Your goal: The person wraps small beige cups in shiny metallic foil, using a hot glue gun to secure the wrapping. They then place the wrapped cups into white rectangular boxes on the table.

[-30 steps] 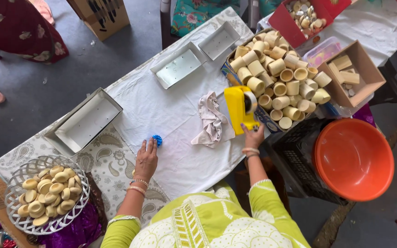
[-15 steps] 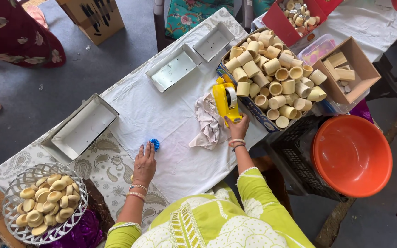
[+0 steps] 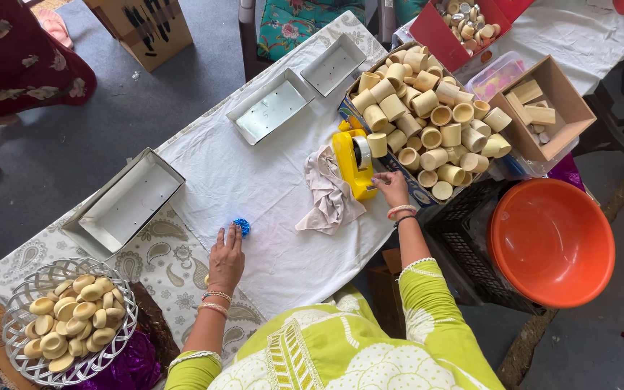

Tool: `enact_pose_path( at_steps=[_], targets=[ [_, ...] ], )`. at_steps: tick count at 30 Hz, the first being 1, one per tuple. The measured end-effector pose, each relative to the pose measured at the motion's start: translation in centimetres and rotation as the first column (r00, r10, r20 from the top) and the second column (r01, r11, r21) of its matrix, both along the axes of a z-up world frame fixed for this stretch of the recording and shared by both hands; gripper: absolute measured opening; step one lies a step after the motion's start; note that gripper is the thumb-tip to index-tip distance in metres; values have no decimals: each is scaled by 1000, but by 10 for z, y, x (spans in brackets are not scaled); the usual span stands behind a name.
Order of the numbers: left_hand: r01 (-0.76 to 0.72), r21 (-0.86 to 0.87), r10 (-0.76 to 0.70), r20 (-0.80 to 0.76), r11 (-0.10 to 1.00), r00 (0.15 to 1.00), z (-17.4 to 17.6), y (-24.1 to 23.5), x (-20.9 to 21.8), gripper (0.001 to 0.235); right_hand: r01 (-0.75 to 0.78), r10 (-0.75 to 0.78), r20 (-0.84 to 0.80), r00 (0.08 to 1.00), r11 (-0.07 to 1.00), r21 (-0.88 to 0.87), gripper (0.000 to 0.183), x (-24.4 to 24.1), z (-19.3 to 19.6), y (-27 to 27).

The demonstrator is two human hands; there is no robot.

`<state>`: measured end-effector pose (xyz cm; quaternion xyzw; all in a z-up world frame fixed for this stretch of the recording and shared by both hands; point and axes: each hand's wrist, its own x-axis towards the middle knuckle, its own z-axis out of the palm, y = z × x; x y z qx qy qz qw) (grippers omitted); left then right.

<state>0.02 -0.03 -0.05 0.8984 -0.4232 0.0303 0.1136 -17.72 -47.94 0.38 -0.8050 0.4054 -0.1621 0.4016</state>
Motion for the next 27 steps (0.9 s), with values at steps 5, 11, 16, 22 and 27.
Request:
enact_pose_path(
  at_steps=[5, 11, 16, 22, 27],
  targets=[
    [-10, 5, 10, -7, 1000, 1000, -2, -1, 0, 60, -35, 30, -104, 994, 998, -44, 20, 7, -4, -6],
    [-7, 28, 7, -5, 1000, 1000, -6, 1, 1, 62, -35, 43, -77, 996, 993, 111, 25, 5, -54, -37],
    [-6, 17, 6, -2, 1000, 1000, -3, 0, 1, 62, -131, 102, -194, 976, 981, -142, 26, 9, -44, -32],
    [-6, 38, 7, -6, 999, 1000, -5, 1, 2, 62, 63, -48, -74, 996, 972, 227, 26, 6, -31, -17],
    [-5, 50, 5, 5, 999, 1000, -5, 1, 2, 61, 45, -49, 20, 999, 984, 174, 18, 3, -19, -1]
  ],
)
